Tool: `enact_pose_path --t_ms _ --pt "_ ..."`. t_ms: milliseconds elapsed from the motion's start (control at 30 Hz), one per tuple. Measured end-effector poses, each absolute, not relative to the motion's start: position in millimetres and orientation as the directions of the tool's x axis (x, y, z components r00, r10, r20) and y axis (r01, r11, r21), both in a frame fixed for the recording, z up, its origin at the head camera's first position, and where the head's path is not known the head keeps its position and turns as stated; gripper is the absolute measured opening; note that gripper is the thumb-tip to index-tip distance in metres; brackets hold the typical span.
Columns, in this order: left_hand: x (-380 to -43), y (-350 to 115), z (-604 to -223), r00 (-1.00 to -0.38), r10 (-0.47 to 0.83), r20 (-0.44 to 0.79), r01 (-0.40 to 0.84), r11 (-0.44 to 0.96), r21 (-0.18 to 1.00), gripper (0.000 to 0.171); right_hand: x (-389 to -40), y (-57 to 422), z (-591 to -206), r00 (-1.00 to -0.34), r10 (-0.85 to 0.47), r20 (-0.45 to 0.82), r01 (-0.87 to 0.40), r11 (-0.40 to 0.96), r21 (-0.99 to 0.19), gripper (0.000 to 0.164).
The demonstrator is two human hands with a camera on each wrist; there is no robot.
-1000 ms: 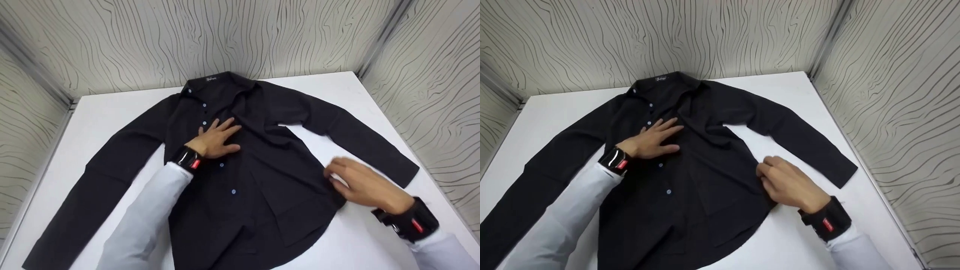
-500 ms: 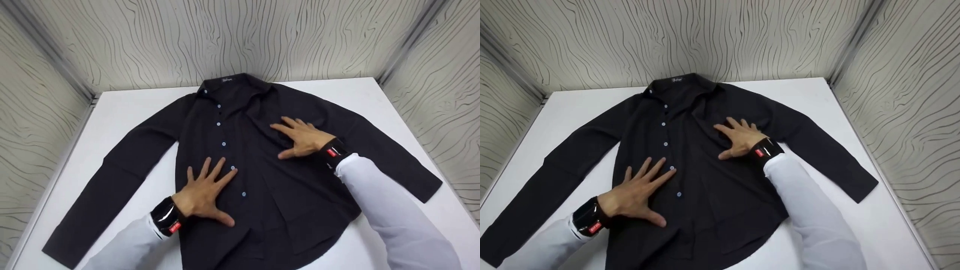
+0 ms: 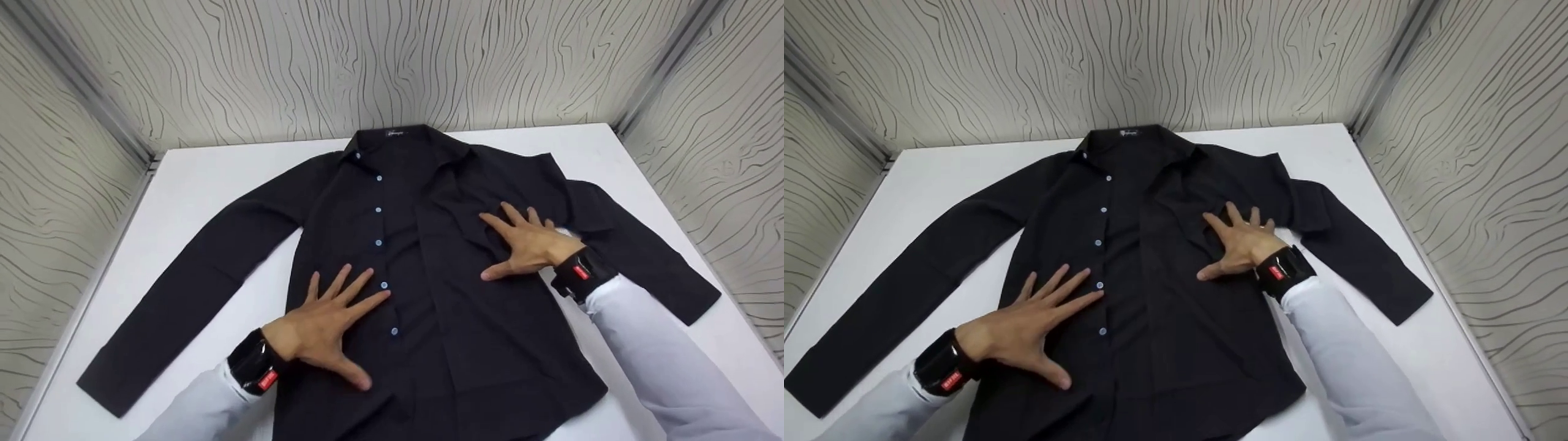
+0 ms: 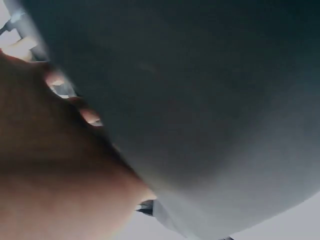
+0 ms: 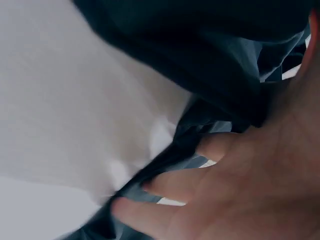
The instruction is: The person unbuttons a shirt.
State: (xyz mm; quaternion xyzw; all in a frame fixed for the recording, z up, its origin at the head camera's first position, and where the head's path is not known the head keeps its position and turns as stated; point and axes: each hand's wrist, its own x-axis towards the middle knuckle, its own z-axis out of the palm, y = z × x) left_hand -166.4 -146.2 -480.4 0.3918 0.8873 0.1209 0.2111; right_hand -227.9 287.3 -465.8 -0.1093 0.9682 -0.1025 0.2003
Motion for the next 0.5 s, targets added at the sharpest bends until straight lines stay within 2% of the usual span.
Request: enact_pose_path --t_ms 100,200,267,367,433,500 --pt "-150 -143 -480 -0.582 0.786 -0.207 0.689 0.612 0.387 0.131 -217 285 -469 -0.930 -0.308 -0.201 -0.251 0.931 -0.265 0.115" --pt "-132 -136 -479 -0.522 0.846 -0.111 0.790 0.528 0.313 0.110 -202 278 -472 -0.925 -0.376 -0.062 -0.349 0.901 -0.259 0.104" --pt "-121 -130 -478 -0.447 0.894 -0.023 0.859 0.436 0.268 0.090 -192 271 -474 -0.904 -0.427 -0.009 -0.412 0.878 -0.245 0.099" --pt "-108 -122 -473 -0.290 0.954 0.080 0.944 0.272 0.188 0.053 -177 261 -476 -0.871 -0.492 0.015 -0.481 0.844 -0.239 0.089" --pt "-102 -118 -471 -0.195 0.976 0.093 0.971 0.179 0.156 0.034 -169 257 -478 -0.852 -0.524 0.015 -0.512 0.826 -0.236 0.083" --pt "-98 -114 -470 -0.145 0.988 0.052 0.981 0.137 0.137 0.029 -164 254 -481 -0.838 -0.546 0.005 -0.530 0.811 -0.247 0.078"
